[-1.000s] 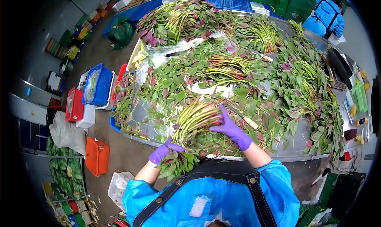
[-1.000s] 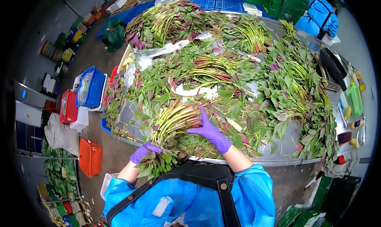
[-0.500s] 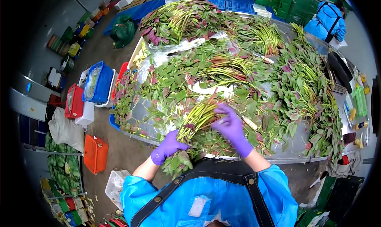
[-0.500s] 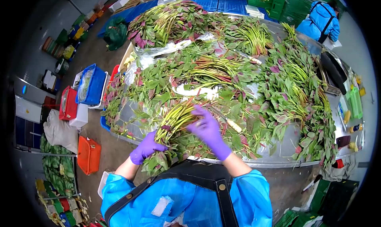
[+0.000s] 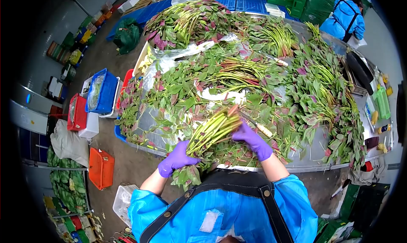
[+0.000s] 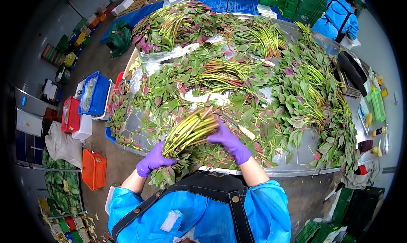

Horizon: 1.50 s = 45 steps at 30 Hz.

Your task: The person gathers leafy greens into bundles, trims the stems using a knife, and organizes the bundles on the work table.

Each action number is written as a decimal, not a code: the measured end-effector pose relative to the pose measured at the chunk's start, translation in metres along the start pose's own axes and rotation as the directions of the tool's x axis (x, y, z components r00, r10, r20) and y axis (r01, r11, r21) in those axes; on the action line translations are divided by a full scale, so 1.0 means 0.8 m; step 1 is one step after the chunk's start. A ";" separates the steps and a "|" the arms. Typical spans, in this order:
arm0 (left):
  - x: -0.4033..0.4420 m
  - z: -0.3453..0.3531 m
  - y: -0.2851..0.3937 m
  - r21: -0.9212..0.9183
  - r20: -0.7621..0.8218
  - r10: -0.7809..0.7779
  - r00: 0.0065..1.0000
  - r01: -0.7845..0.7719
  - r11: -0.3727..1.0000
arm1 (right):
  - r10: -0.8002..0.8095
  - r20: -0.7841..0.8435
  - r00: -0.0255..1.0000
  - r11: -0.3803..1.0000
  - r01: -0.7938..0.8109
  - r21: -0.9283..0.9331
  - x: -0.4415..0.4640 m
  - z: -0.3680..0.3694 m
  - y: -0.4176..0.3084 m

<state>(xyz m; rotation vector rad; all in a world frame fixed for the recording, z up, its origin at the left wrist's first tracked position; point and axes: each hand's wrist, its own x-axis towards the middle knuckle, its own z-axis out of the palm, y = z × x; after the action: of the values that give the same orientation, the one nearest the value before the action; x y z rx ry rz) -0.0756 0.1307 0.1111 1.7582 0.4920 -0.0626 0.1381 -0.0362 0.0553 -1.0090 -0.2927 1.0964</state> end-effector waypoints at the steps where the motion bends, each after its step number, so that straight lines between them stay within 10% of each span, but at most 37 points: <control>1: 0.002 -0.004 0.008 0.002 0.002 0.003 1.000 -0.003 1.000 | 0.110 0.198 0.974 0.988 -0.130 0.089 0.003 -0.007 0.014; 4: -0.001 -0.020 0.024 0.687 0.089 0.390 0.916 -0.340 0.642 | 0.060 0.067 0.996 0.996 -0.064 0.058 0.015 -0.078 0.003; 7: -0.006 -0.035 0.038 0.853 0.168 0.256 0.952 -0.271 0.447 | -0.010 -0.232 0.973 0.984 -0.031 -0.174 0.012 -0.119 -0.018; 9: -0.003 -0.033 0.043 0.882 0.246 0.309 0.919 -0.344 0.322 | -0.092 -0.163 0.982 0.878 0.003 -0.478 0.006 -0.094 -0.041; 11: 0.004 -0.030 0.041 0.898 0.385 0.290 0.876 -0.428 0.102 | -0.274 0.367 0.889 0.509 0.458 -0.729 -0.005 -0.020 -0.081; 13: 0.013 -0.021 0.046 0.877 0.435 0.312 0.845 -0.476 0.067 | -0.146 0.595 0.790 0.670 0.522 -0.528 0.006 0.019 -0.080; 16: 0.021 -0.016 0.065 0.761 0.630 0.280 0.725 -0.647 -0.037 | 0.112 0.718 0.687 0.842 0.318 -0.436 0.028 0.019 -0.013; 18: 0.025 -0.024 0.066 0.756 0.628 0.297 0.719 -0.655 -0.014 | 0.644 0.665 0.377 0.757 -0.438 -0.485 0.023 0.003 0.025; 19: 0.025 -0.030 0.065 0.752 0.624 0.313 0.716 -0.659 0.006 | 0.480 0.859 0.176 0.746 -0.597 -0.295 0.004 0.008 0.021; 22: 0.035 -0.040 0.052 0.762 0.607 0.249 0.755 -0.641 0.085 | 0.331 0.897 0.294 0.836 -0.533 -0.133 -0.018 0.005 0.047; 24: 0.044 -0.038 0.059 0.820 0.546 0.265 0.795 -0.572 0.022 | 0.549 0.688 0.475 0.836 -0.338 -0.433 -0.030 0.011 0.054; 28: 0.030 -0.029 0.030 0.983 -0.042 0.463 0.885 -0.048 0.179 | 0.380 0.405 0.832 0.910 -0.259 -0.323 -0.035 0.029 0.030; 30: 0.013 -0.014 -0.018 0.686 -0.367 0.193 0.910 0.124 0.717 | 0.354 0.400 0.845 0.929 -0.269 -0.253 -0.029 0.027 0.025; 31: 0.010 -0.001 -0.021 0.455 -0.176 -0.157 0.972 0.222 0.862 | 0.337 0.395 0.854 0.940 -0.286 -0.185 -0.029 0.030 0.019; 32: 0.013 0.016 -0.047 -0.017 0.098 -0.178 0.979 0.181 0.983 | 0.373 0.330 0.867 0.925 -0.317 -0.211 -0.033 0.037 0.014; 34: 0.035 0.069 -0.090 -0.796 0.330 0.040 0.943 0.255 0.549 | 0.408 0.352 0.843 0.913 -0.373 -0.164 -0.026 0.019 0.057; 37: 0.058 0.122 -0.076 -0.815 0.133 -0.325 0.936 0.290 0.501 | 0.342 0.261 0.903 0.937 -0.347 -0.027 -0.041 0.020 0.074; 39: 0.054 0.124 -0.088 -0.835 0.113 -0.334 0.936 0.271 0.479 | 0.578 0.256 0.775 0.772 -0.621 0.138 -0.043 -0.004 0.086; 45: 0.035 0.122 -0.110 -0.957 0.228 -0.323 0.919 0.272 0.100 | 0.534 0.170 0.828 0.795 -0.561 0.232 -0.061 -0.021 0.094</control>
<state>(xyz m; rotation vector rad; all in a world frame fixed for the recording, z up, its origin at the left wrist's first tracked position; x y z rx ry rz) -0.0600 0.0615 -0.0028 0.2688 0.6967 0.0179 0.0809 -0.0799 -0.0008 -0.8064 0.0931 1.6708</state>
